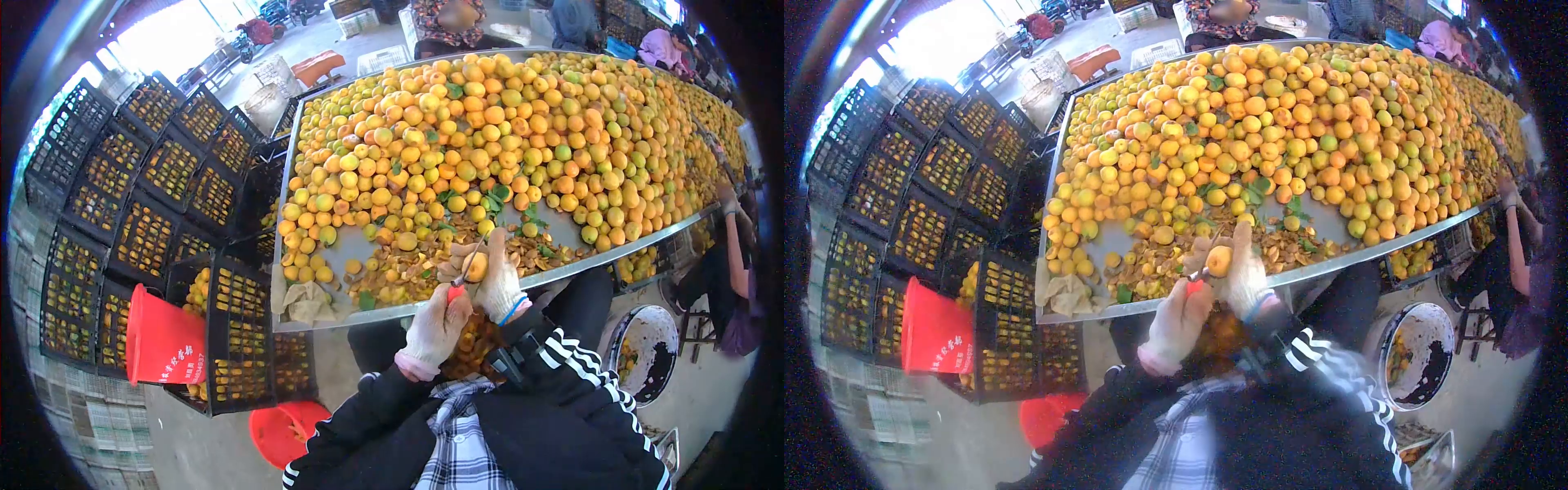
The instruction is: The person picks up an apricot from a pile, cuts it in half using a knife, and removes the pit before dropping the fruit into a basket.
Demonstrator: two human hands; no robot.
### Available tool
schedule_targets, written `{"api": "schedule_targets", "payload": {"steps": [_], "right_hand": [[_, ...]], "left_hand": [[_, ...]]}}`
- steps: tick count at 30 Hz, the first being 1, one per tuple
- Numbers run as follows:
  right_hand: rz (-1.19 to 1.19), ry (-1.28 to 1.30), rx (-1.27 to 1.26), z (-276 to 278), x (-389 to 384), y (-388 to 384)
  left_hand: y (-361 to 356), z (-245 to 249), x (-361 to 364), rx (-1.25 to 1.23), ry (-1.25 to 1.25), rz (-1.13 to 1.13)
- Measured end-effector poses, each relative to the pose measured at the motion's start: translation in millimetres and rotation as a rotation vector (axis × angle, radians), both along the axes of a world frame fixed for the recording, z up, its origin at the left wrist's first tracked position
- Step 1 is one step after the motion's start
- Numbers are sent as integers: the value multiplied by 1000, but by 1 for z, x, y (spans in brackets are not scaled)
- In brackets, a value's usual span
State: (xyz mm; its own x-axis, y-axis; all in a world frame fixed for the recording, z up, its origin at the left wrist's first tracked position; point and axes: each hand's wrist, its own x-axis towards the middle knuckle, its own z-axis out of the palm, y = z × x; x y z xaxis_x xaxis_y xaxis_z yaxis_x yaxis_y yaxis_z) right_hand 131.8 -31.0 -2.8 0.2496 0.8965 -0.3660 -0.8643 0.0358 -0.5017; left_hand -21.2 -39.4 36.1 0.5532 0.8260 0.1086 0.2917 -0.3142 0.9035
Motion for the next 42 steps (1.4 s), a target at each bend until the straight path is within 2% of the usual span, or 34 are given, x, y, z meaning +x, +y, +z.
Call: {"api": "schedule_targets", "payload": {"steps": [2, 4, 5, 7, 8, 12, 15, 19, 22, 24, 25, 26, 28, 29, 30, 32, 34, 36, 38, 40, 41, 42], "right_hand": [[20, 10, 2, -2, -1, -1], [83, -226, -61, 15, -6, -11], [85, -228, -55, 15, -7, -15], [54, -470, -17, 14, -9, -18], [41, -373, -32, 17, -12, -17], [66, -443, -76, 16, -11, -11], [72, -591, -70, 9, -3, -4], [68, -570, -70, 6, 4, 2], [95, -603, -50, 7, 6, -2], [-4, -467, 89, -27, 11, 13], [-8, -524, 142, -29, 15, 16], [-87, -431, 80, -33, 9, 19], [-39, -118, 2, 33, -4, 3], [-48, -116, 2, 30, -2, 4], [-31, -87, 36, 24, -1, 6], [-11, -56, 65, 11, 1, 8], [51, -94, 175, 9, 2, 8], [7, -97, 125, 23, -4, 1], [-38, -101, 77, 27, -4, -3], [72, -350, 155, 20, 0, -7], [72, -351, 153, 19, 1, -9], [74, -538, 102, 23, 0, -12]], "left_hand": [[0, -3, 1, -4, -38, -23], [1, -16, 4, 129, 46, 24], [-1, -21, 5, 135, 45, 27], [0, -29, 6, 227, 222, 79], [1, -38, 5, 245, 214, 76], [2, -34, 7, 222, 272, 105], [9, -39, 12, 220, 256, 70], [11, -42, 17, 192, 193, 130], [23, -32, 5, -932, -331, -257], [22, -18, 1, -1140, -373, -364], [15, -18, 5, -706, -266, -234], [12, -33, 7, -719, -256, -251], [14, -70, 8, 5, -276, -64], [16, -61, 2, -151, -153, -64], [12, -47, 1, -153, -151, -68], [2, -22, 1, 19, -113, -14], [2, -20, -1, -10, -45, -8], [0, -17, -1, -38, 23, -5], [-2, -15, -1, 33, 177, 47], [-4, -15, 1, 61, 233, 58], [-5, -15, 1, 89, 288, 76], [-4, -20, 2, 86, 287, 76]]}}
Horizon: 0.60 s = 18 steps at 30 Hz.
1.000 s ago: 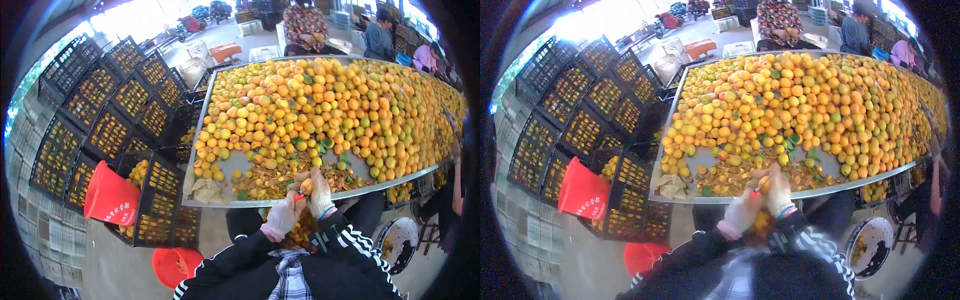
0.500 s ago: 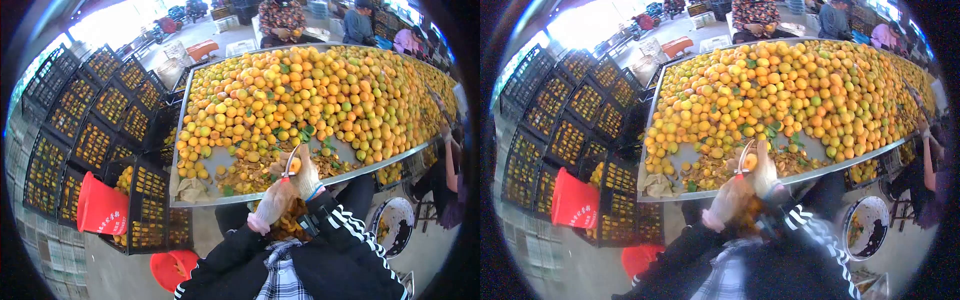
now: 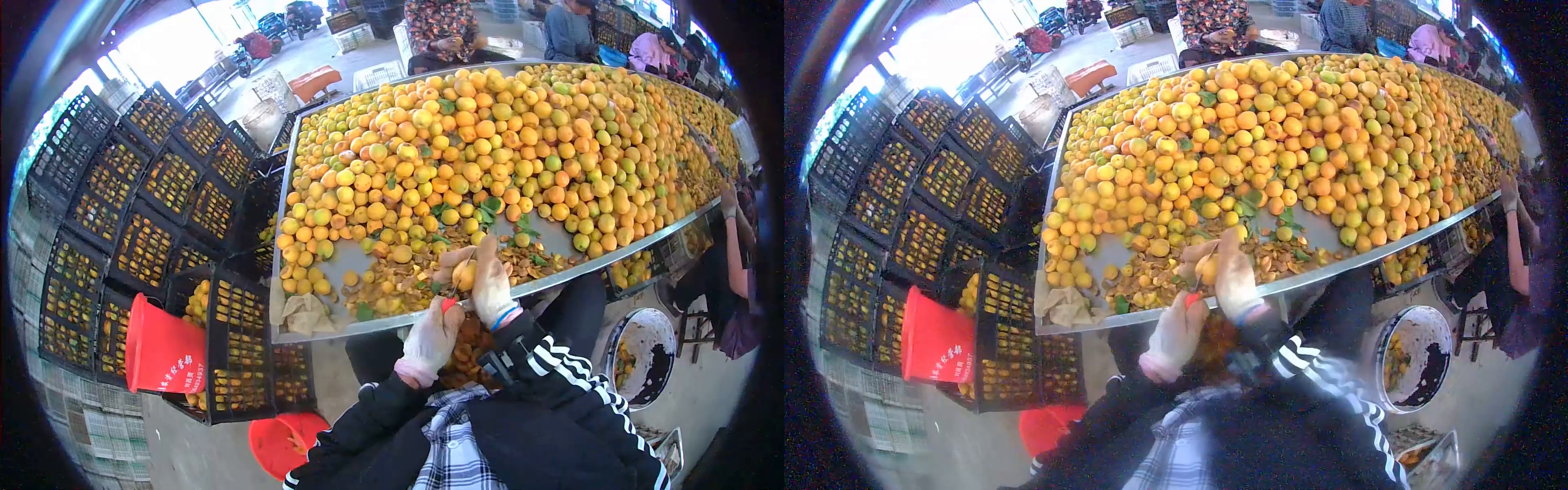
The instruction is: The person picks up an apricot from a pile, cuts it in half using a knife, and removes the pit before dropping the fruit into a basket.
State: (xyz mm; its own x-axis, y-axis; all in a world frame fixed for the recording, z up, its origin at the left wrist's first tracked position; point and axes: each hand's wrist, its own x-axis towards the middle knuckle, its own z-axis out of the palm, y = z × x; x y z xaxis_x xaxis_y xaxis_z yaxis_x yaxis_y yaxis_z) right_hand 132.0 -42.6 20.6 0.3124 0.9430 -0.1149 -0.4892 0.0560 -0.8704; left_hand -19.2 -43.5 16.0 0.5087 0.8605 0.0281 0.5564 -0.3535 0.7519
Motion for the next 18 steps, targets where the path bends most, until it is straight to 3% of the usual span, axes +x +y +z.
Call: {"api": "schedule_targets", "payload": {"steps": [1, 5, 7, 8, 10, 12, 14, 16, 18], "right_hand": [[-18, -187, -42, 2, -1, -2], [-32, -171, 21, 1, 0, -3], [52, 209, 93, 3, 3, -6], [56, 204, 100, -2, 3, -9], [206, -163, 166, -17, 2, -17], [270, -75, 126, -9, 5, -23], [267, -308, -47, 24, 5, -28], [279, -167, -59, 23, 2, -28], [170, -668, 74, 10, 4, -20]], "left_hand": [[2, -8, 0, 29, -22, -12], [12, -13, -2, 49, -78, -70], [15, -17, -5, 74, -123, -77], [18, -17, -6, 103, -165, -89], [20, -6, -9, 72, -138, -105], [19, -4, -16, 20, -101, -121], [22, -3, -21, 5, -67, -196], [19, -5, -23, -18, -58, -178], [21, -19, -17, 30, -67, -108]]}}
